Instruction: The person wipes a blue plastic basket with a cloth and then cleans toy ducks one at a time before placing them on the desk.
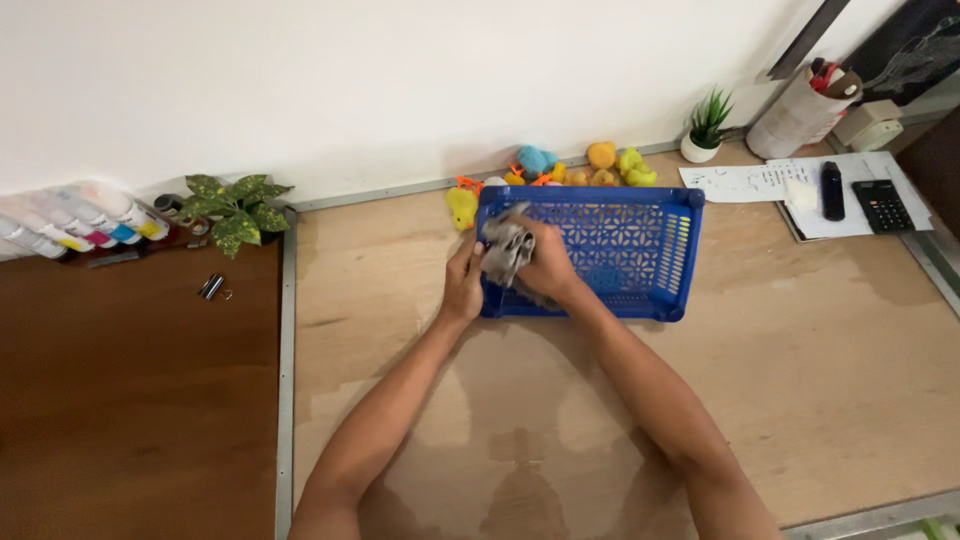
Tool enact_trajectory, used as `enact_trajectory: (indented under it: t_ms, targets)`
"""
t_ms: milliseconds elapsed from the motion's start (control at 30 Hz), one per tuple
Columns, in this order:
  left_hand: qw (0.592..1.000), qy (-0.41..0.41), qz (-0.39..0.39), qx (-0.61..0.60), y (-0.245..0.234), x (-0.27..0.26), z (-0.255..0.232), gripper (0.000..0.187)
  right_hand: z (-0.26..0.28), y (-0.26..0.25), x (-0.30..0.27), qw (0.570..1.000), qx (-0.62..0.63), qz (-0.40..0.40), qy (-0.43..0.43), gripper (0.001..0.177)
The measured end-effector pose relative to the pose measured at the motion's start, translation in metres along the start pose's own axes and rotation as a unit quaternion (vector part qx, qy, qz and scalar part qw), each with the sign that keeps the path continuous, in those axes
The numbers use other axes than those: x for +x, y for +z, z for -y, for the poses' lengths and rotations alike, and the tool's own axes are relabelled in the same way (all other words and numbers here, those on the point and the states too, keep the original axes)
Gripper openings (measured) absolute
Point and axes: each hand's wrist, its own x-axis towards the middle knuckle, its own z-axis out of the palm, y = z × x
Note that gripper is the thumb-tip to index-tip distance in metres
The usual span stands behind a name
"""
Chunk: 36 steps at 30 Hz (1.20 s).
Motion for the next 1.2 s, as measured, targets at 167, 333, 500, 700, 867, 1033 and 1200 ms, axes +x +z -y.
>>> enact_trajectory:
  t_ms: [167, 333, 500, 700, 867, 1033, 1200]
  targets:
    - [0.997, 0.08, -0.004, 0.011, -0.001, -0.001, 0.014, 0.043, -0.007, 0.014, -0.003, 0.998, 0.004, -0.06, 0.029, 0.046]
    - [0.995, -0.041, 0.007, -0.089, -0.002, -0.002, 0.003, 0.043, -0.018, 0.007, -0.003, 0.994, -0.054, 0.072, -0.066, 0.057]
    - [0.999, 0.037, 0.015, -0.019, 0.0, 0.001, -0.005, 0.044, -0.008, 0.005, -0.001, 0.998, -0.06, -0.018, 0.024, 0.051]
    - [0.998, 0.057, 0.022, -0.004, 0.002, -0.001, 0.0, 0.05, 0.003, 0.023, -0.007, 0.986, 0.095, -0.131, 0.047, 0.031]
    - [0.999, 0.038, 0.015, -0.03, 0.002, -0.004, -0.004, 0.055, 0.018, 0.006, -0.001, 0.969, -0.139, -0.139, -0.152, 0.041]
    - [1.0, -0.028, 0.003, -0.001, 0.004, -0.004, -0.019, 0.053, 0.018, -0.021, 0.006, 0.952, -0.181, -0.227, -0.093, 0.038]
    - [1.0, 0.024, -0.002, -0.009, 0.007, -0.003, -0.029, 0.05, 0.025, -0.026, 0.008, 0.948, -0.185, -0.226, -0.128, 0.046]
